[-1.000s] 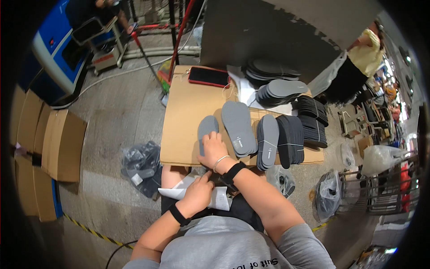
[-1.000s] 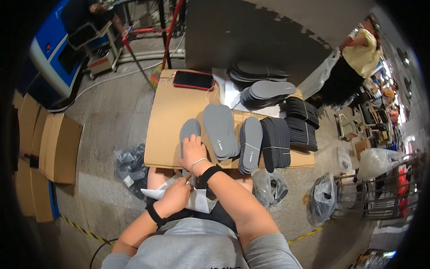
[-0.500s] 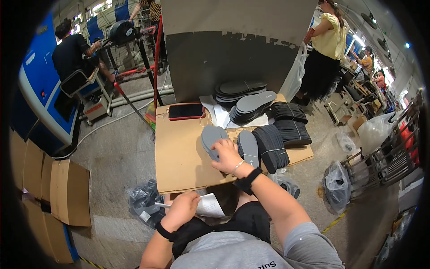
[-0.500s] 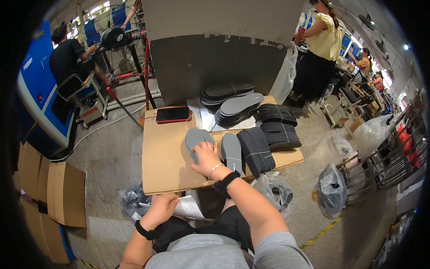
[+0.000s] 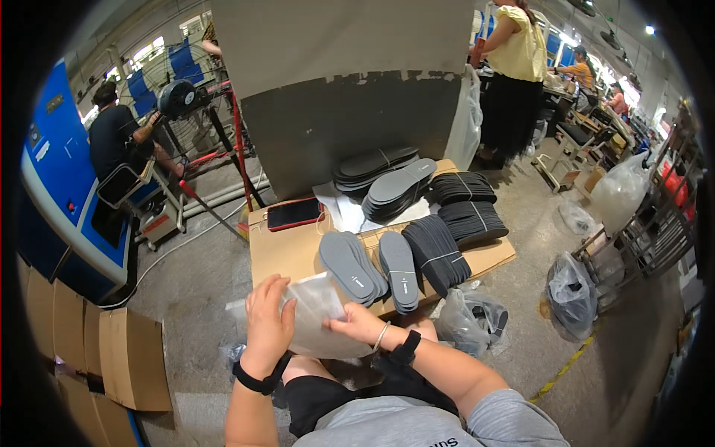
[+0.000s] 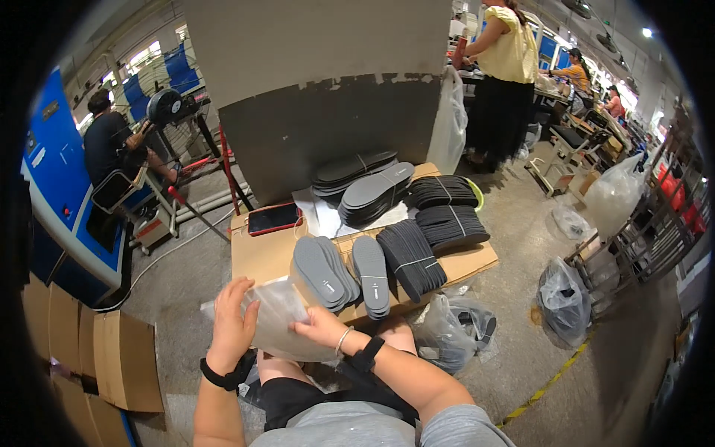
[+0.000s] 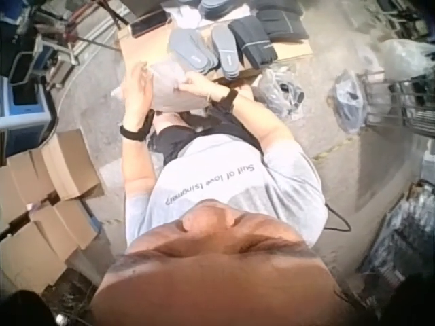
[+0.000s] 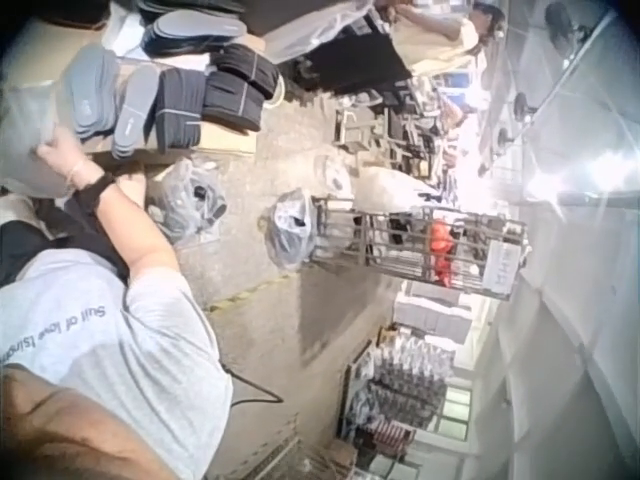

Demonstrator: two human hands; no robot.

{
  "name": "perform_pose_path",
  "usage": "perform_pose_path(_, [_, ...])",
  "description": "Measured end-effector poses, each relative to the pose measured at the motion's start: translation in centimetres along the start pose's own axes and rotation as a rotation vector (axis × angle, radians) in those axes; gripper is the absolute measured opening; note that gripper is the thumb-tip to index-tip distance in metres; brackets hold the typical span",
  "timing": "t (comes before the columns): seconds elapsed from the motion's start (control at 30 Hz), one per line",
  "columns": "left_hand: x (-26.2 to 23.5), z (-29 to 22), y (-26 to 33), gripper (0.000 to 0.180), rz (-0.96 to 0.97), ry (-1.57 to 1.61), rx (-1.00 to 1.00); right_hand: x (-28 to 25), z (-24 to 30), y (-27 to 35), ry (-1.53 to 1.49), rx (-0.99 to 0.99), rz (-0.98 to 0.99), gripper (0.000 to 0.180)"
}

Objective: The recorder is inspecting and organizing shoe insoles at a workstation.

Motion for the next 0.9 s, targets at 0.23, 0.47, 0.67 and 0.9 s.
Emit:
perform_pose_path(0.23, [0.6, 3.7, 5.0, 0.036, -0.065, -0.181, -0.066, -2.4, 0.2, -8.3, -0.251, 0.013, -0.116, 0.026])
perform_pose_path(0.47, [5.7, 9.0, 9.2, 0.046, 0.106, -0.032, -0.265, -4.6, 2.3, -15.0, -0.194, 0.053, -0.180, 0.029])
perform_pose_path(0.67, [10.6, 13.2, 8.4, 0.054, 0.212, -0.038, -0.242, -10.0, 5.4, -16.0, 0.293, -0.125, -0.603, 0.035])
perform_pose_path(0.9, [13.3, 14.5, 7.9, 0.052, 0.387, -0.125, -0.263, -11.2, -1.2, -9.2, 0.699, 0.211, -0.570, 0.083])
Point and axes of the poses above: each hand's wrist, its own y-axis away from the middle knuckle, its own x-axis out of the palm, z = x × y, the point moved 8 cm from there along -y, towards the middle knuckle, and after that the axes turned 13 degrees about x, right-handed, at the moved point
